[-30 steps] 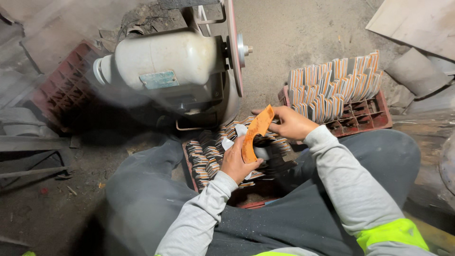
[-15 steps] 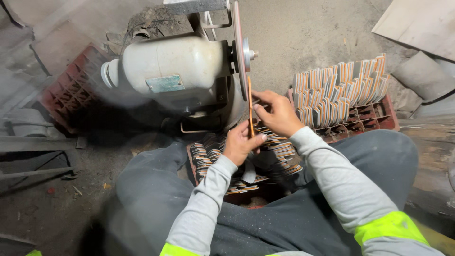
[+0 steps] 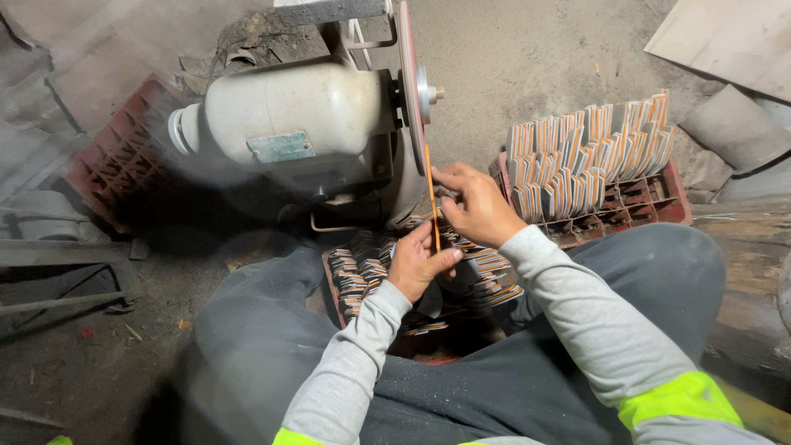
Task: The person sits on the floor and uses a bench grinder to smooth the edges of small sandpaper pieces. They pick up each piece from a crate, press it against the spinning wheel, flip it to treat both sides, and place it back into the crate.
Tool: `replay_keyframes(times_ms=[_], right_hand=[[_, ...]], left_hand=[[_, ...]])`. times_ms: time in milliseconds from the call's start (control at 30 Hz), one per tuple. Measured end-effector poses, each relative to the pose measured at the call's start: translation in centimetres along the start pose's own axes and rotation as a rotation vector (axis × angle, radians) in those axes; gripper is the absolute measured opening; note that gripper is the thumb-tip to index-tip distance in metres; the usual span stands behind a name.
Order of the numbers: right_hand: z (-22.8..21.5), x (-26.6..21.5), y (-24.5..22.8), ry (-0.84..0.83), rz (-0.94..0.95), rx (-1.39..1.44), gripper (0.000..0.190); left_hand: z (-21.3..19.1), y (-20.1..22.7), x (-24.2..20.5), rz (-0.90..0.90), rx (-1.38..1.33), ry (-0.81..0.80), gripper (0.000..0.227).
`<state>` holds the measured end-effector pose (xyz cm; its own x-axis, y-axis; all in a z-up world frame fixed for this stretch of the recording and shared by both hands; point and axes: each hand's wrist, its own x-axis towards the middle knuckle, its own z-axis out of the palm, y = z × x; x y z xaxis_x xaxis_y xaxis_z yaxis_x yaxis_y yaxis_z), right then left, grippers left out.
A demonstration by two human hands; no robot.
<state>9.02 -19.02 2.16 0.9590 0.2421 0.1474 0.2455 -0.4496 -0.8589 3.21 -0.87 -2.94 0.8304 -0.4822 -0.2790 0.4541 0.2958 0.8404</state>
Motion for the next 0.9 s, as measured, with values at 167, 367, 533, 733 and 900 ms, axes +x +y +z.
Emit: replay_keyframes(times_ms=[167,367,533,733,900], right_hand=[[-2.4,-2.2,0.5,-0.333,0.215,0.183,0.043],[-3.6,-2.1,0.4,-0.387,0.234,0.449,0.046],[-4.3,-1.5,2.5,-0.276,0.316,0.619,0.016],[-3.1,-0.4,3.2,-0.043,0.396,0.43,0.011],[-1.6,1.8,2.6,-0.066,0.388,0.481,0.029]], left_hand=[[1.1,-0.9,-3.7,0.162,0.77,0.152,0.072],[1.5,1.2,-3.7,0.102,0.95,0.191,0.084],[1.0,1.7,-2.8,0.056,0.4,0.079,0.081],[1.2,2.9,-0.8,0.206,1.03,0.298,0.074],[-1.3,-1.1,3.2,0.108,0.31,0.17,0.064]])
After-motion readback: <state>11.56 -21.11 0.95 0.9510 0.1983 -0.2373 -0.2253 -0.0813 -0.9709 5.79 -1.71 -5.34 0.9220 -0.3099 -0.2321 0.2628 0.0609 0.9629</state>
